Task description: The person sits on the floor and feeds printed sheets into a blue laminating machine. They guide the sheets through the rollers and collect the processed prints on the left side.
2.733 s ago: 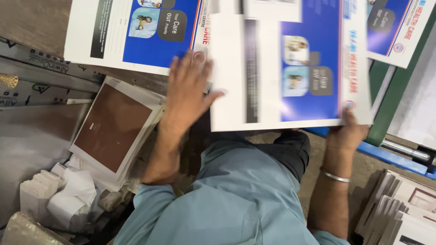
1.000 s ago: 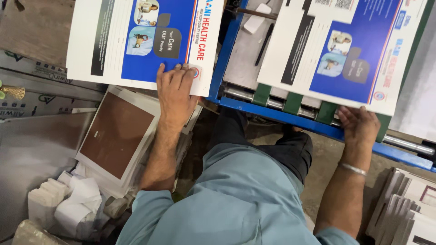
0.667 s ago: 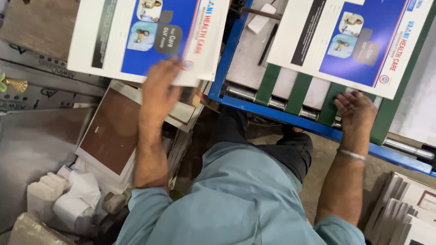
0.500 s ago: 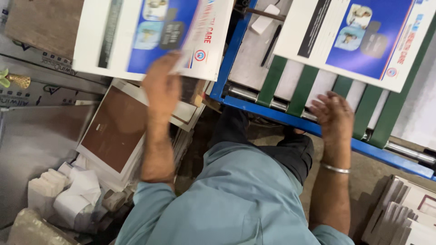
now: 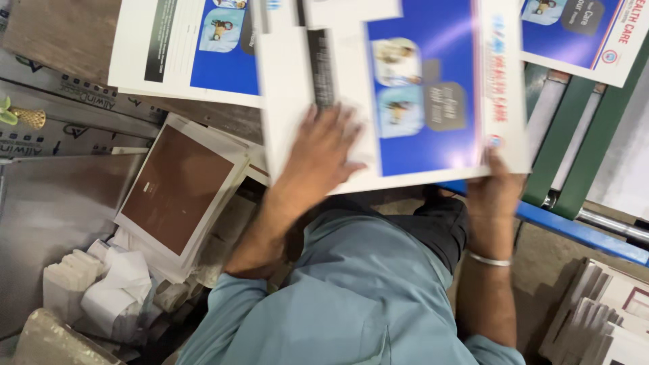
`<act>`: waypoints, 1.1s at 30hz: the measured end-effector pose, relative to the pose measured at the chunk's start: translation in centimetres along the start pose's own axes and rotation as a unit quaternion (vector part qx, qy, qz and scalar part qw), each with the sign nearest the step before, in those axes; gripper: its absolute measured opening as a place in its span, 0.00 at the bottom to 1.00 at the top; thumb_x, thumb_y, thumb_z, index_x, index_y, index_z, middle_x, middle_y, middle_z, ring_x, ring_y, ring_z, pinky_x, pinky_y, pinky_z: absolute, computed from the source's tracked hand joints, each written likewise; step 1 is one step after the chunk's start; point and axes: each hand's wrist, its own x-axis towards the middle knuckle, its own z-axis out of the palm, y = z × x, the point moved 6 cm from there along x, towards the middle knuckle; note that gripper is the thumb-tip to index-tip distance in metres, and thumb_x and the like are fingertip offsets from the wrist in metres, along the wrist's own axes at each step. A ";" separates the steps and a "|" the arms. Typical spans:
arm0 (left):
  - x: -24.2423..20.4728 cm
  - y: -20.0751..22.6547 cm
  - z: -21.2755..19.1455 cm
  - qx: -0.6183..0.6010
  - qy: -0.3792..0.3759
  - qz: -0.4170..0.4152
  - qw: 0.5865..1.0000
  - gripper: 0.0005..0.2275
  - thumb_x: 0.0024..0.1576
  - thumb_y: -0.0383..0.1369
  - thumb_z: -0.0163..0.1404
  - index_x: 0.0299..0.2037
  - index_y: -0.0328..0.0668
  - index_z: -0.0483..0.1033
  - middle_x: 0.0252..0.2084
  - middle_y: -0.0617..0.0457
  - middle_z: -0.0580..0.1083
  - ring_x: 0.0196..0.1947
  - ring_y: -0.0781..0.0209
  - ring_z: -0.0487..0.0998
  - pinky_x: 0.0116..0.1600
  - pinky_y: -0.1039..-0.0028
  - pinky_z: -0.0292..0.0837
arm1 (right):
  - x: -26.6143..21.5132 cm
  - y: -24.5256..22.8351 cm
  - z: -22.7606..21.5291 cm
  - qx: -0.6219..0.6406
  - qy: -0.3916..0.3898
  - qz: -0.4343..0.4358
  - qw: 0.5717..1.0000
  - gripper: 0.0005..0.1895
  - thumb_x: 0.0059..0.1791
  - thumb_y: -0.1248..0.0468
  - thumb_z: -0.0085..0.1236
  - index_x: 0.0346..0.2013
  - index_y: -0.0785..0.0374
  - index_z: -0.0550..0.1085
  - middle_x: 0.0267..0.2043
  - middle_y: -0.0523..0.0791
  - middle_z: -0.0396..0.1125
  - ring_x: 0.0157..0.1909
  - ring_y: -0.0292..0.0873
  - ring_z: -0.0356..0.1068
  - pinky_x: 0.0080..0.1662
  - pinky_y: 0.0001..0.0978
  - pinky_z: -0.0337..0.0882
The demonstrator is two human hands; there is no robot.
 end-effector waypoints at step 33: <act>-2.8 -8.3 -2.1 0.072 0.190 -0.092 0.975 0.17 0.52 0.26 0.62 0.53 0.41 0.78 0.51 0.51 0.76 0.54 0.50 0.75 0.59 0.58 0.70 | -1.3 -1.7 -17.8 -0.053 0.200 -0.181 0.962 0.20 0.54 0.74 0.48 0.61 0.77 0.68 0.58 0.56 0.72 0.56 0.51 0.78 0.59 0.42 0.84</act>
